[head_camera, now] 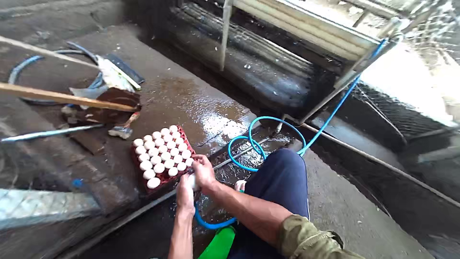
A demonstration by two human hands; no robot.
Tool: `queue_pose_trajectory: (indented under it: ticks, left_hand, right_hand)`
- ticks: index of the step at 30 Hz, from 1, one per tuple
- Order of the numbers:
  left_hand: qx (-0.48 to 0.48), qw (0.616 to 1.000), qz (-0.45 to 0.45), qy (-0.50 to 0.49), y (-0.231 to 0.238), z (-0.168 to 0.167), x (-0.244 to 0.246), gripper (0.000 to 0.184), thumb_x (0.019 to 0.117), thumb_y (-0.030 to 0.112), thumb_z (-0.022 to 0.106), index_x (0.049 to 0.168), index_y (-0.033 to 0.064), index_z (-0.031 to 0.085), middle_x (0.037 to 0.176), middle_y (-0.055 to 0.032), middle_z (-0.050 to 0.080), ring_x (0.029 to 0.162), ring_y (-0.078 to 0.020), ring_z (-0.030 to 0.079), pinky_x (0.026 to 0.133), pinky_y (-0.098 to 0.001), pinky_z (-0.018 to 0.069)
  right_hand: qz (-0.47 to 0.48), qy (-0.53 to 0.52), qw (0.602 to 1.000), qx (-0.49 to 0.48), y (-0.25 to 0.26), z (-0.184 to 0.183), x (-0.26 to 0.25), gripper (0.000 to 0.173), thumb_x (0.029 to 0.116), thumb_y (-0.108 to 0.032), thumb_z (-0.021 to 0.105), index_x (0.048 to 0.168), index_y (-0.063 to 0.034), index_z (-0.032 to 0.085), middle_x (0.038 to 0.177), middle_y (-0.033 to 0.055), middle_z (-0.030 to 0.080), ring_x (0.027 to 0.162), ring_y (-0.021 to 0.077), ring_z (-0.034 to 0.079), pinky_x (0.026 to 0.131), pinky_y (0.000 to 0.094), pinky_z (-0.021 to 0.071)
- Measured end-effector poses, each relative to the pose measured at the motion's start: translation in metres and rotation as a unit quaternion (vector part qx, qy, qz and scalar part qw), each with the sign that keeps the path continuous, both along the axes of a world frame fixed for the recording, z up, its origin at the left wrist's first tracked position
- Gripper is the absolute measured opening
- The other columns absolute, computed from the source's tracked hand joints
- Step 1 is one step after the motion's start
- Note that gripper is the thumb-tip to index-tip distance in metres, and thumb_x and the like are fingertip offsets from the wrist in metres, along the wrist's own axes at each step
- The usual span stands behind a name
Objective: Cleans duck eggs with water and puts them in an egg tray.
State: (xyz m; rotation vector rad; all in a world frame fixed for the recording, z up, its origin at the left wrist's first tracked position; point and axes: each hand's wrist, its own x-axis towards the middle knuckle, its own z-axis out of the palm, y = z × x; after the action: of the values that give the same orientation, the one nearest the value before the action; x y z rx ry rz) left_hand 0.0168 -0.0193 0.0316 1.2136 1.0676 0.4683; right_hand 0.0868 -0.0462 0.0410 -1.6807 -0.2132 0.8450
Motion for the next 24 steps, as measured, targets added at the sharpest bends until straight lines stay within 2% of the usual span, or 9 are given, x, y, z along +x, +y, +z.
queue_pose_trajectory:
  ticks: [4,5,7,9,12,16,20,22,24]
  left_hand:
    - [0.021,0.999,0.005,-0.027,0.001,-0.004,-0.004,0.039,0.1110,0.020,0.030,0.117,-0.0054,0.059,0.097,-0.0073,0.061,0.086,-0.0075,0.058,0.081,-0.0285,0.0502]
    - [-0.008,1.000,-0.008,-0.026,0.001,-0.002,-0.005,0.040,0.1115,0.025,0.026,0.114,0.0023,0.060,0.089,-0.0007,0.062,0.077,-0.0032,0.059,0.070,-0.0238,0.0519]
    - [-0.030,0.999,-0.017,-0.020,0.001,-0.002,-0.002,0.041,0.1106,0.030,0.026,0.107,0.0069,0.060,0.077,0.0004,0.060,0.058,-0.0044,0.054,0.050,-0.0222,0.0458]
    - [-0.027,0.999,-0.011,-0.045,0.003,-0.007,-0.004,0.037,0.1091,0.031,0.033,0.125,0.0045,0.053,0.093,-0.0038,0.060,0.073,-0.0087,0.059,0.062,-0.0276,0.0509]
    - [-0.028,0.994,0.017,-0.100,0.010,-0.013,-0.006,0.052,0.1115,0.037,0.027,0.147,0.0026,0.041,0.124,-0.0096,0.061,0.107,-0.0120,0.061,0.093,-0.0346,0.0519]
    - [-0.003,0.999,0.002,-0.051,-0.001,-0.002,-0.003,0.049,0.1115,0.035,0.020,0.118,0.0073,0.059,0.088,0.0026,0.064,0.073,-0.0024,0.061,0.064,-0.0232,0.0523]
    - [0.049,0.998,0.010,-0.046,0.003,-0.012,-0.009,0.048,0.1110,0.028,0.026,0.134,-0.0065,0.052,0.121,-0.0148,0.060,0.107,-0.0111,0.058,0.097,-0.0329,0.0465]
    - [0.017,0.999,-0.005,-0.036,-0.002,-0.005,-0.011,0.045,0.1102,0.030,0.022,0.123,0.0035,0.056,0.100,-0.0015,0.063,0.087,-0.0025,0.060,0.078,-0.0252,0.0527]
    - [0.013,1.000,0.003,-0.024,-0.006,0.002,-0.003,0.046,0.1101,0.031,0.021,0.117,0.0045,0.058,0.090,-0.0004,0.062,0.075,-0.0038,0.059,0.066,-0.0255,0.0513]
  right_hand:
    - [0.057,-0.072,0.996,0.002,-0.015,0.012,-0.019,0.038,0.1044,-0.018,0.046,0.133,0.0010,0.062,0.132,0.0222,0.064,0.124,0.0330,0.061,0.106,0.0544,0.0469]
    - [0.062,-0.045,0.997,-0.018,-0.013,0.010,-0.011,0.036,0.1045,-0.020,0.048,0.129,-0.0002,0.066,0.127,0.0214,0.067,0.119,0.0325,0.063,0.103,0.0547,0.0485]
    - [0.064,0.093,0.993,-0.045,0.000,0.003,0.015,0.037,0.1073,-0.027,0.046,0.129,-0.0017,0.062,0.124,0.0221,0.064,0.113,0.0329,0.062,0.096,0.0552,0.0491]
    - [0.047,0.158,0.986,-0.038,0.004,-0.002,0.017,0.044,0.1094,-0.034,0.039,0.131,-0.0016,0.059,0.122,0.0231,0.062,0.109,0.0342,0.062,0.091,0.0559,0.0497]
    - [0.081,0.024,0.996,-0.001,-0.007,0.004,-0.008,0.043,0.1097,-0.027,0.038,0.138,-0.0012,0.057,0.129,0.0253,0.064,0.119,0.0370,0.063,0.101,0.0588,0.0490]
    - [0.064,-0.007,0.998,-0.017,-0.010,0.002,-0.004,0.043,0.1081,-0.024,0.043,0.145,-0.0033,0.053,0.134,0.0257,0.062,0.125,0.0387,0.060,0.105,0.0595,0.0458]
    - [0.071,-0.051,0.996,0.030,-0.013,0.004,-0.024,0.041,0.1072,-0.018,0.041,0.139,0.0017,0.058,0.138,0.0240,0.060,0.130,0.0348,0.057,0.111,0.0545,0.0436]
    - [0.048,-0.046,0.997,0.034,-0.013,-0.001,-0.018,0.040,0.1049,-0.016,0.047,0.139,0.0010,0.060,0.138,0.0244,0.061,0.129,0.0354,0.058,0.110,0.0557,0.0442]
    - [0.024,0.020,1.000,0.002,-0.007,0.000,-0.004,0.045,0.1066,-0.023,0.046,0.146,-0.0026,0.051,0.140,0.0254,0.058,0.130,0.0376,0.056,0.109,0.0582,0.0433]
